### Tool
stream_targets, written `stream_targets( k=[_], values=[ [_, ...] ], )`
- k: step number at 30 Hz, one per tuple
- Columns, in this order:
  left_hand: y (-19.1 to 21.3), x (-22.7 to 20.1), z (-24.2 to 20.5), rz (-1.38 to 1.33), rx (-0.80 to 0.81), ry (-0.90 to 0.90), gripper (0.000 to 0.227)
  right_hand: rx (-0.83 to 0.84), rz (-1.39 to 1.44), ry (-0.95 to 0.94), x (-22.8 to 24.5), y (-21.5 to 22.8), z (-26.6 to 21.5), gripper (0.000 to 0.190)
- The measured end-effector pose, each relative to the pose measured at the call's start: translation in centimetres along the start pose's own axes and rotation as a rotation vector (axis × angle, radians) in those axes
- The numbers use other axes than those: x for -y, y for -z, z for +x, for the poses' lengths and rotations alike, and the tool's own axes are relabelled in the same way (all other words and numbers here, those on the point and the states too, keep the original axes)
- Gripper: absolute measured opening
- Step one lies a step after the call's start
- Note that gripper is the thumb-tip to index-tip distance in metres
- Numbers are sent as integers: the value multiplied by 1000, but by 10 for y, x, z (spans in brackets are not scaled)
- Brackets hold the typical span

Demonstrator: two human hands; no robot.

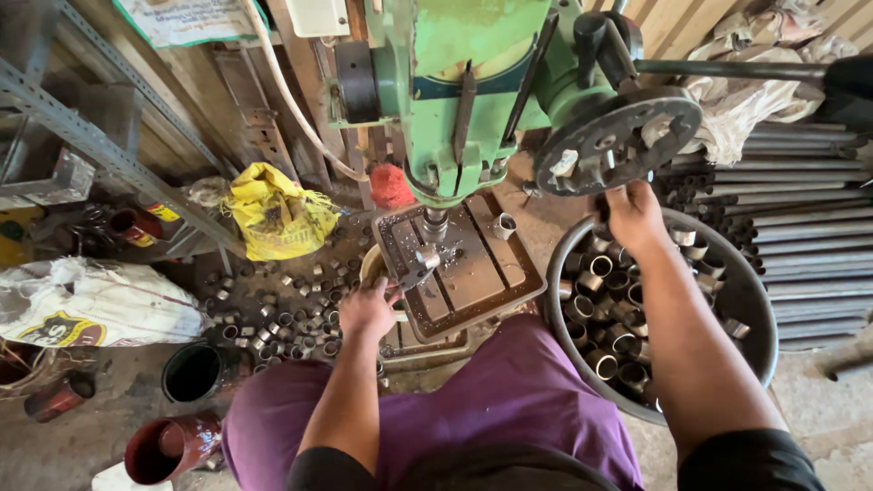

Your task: The person operates a drill press to machine small cylindrical metal parts. They pick up parts from a large bowl, place them under the drill bit, and use a hand wheel to lower the drill. After drilling, they remove the parts and place them into a tray or back into the bowl.

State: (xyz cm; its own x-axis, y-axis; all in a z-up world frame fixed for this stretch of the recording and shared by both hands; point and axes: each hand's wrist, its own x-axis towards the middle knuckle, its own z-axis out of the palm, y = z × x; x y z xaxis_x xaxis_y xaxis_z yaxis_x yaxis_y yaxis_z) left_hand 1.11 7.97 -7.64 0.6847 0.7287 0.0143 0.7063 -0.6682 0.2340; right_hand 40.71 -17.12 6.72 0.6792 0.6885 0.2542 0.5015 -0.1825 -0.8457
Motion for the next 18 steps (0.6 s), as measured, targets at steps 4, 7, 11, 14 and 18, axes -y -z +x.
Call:
stream_targets(
  k=[4,7,11,14,18],
  values=[
    [-4,3,1,-52,58,12,32,-150,-58,-186,30,15,36,52],
    [-2,2,3,-67,84,37,33,-58,107,343,71,12,79,36],
    [-2,1,4,-104,108,54,33,194,842,216,117,6,145,50],
    [-1,1,4,-98,127,55,33,367,1165,147,154,3,151,56],
    [2,-1,6,-87,243,94,33,429,1019,176,195,25,102,49]
  ],
)
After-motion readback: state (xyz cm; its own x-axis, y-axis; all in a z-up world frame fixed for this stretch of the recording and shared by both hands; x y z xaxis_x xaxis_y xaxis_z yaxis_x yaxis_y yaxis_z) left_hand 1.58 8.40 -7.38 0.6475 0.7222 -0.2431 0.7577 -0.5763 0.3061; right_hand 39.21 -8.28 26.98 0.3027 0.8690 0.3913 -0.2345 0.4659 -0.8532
